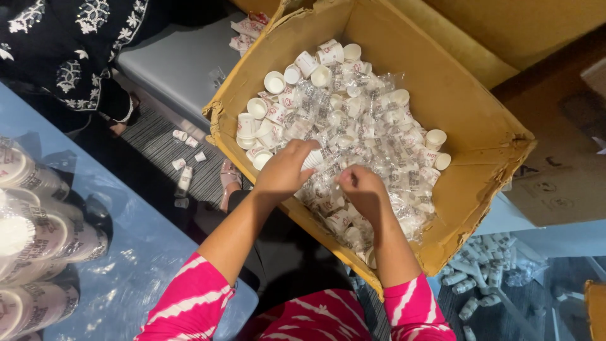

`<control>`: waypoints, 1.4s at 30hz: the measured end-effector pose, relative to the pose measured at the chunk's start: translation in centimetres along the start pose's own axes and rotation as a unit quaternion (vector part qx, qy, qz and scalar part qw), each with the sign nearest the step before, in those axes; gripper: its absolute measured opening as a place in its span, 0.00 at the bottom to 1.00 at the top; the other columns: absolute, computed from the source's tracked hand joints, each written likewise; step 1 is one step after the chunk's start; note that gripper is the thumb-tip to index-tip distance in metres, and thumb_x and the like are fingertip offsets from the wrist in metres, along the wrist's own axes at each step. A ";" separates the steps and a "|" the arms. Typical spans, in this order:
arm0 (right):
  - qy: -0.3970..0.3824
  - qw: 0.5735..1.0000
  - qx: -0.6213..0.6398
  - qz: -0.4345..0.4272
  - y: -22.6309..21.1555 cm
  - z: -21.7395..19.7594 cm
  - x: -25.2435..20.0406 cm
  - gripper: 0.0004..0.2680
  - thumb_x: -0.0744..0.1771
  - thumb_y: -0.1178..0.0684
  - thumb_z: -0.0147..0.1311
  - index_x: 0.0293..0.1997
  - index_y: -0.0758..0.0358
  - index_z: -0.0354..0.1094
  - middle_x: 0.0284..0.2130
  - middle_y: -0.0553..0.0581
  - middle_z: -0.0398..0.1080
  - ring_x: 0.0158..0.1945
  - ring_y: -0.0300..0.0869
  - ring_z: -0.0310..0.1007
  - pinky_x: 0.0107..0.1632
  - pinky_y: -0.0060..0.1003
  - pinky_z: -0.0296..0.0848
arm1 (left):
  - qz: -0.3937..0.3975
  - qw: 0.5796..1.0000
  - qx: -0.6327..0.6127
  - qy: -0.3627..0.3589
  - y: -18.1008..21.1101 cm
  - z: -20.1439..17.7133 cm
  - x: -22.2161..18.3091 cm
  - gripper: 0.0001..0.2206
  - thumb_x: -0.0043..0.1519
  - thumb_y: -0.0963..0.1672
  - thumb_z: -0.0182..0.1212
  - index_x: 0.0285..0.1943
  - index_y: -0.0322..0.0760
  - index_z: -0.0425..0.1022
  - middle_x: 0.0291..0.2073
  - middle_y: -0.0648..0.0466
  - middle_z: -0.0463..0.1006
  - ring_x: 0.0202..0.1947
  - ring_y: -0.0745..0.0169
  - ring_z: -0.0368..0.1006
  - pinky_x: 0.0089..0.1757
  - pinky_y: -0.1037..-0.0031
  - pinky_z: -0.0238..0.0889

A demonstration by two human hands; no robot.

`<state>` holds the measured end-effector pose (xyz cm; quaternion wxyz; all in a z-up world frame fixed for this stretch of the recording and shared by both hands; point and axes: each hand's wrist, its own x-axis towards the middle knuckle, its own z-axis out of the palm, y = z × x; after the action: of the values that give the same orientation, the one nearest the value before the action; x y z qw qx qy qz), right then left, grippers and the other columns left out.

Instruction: Sorting and packaging stacks of paper cups into plastic sleeves.

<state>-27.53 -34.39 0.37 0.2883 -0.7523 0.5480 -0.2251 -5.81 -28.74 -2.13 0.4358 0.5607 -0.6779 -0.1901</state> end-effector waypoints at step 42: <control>-0.203 0.871 -0.182 -0.409 -1.6 10.4 27.7 0.28 0.58 0.55 0.68 0.64 0.68 0.64 0.50 0.70 0.74 0.55 0.56 0.73 0.55 0.50 0.70 | -0.082 0.905 0.119 0.400 7.4 -15.2 -34.9 0.32 0.56 0.44 0.72 0.68 0.35 0.60 0.62 0.38 0.70 0.60 0.35 0.71 0.54 0.59 0.69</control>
<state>-11.40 -58.52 -5.55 0.1333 -0.9774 0.1521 -0.0611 1.71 9.28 -1.46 0.5832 0.6911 -0.4156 0.0974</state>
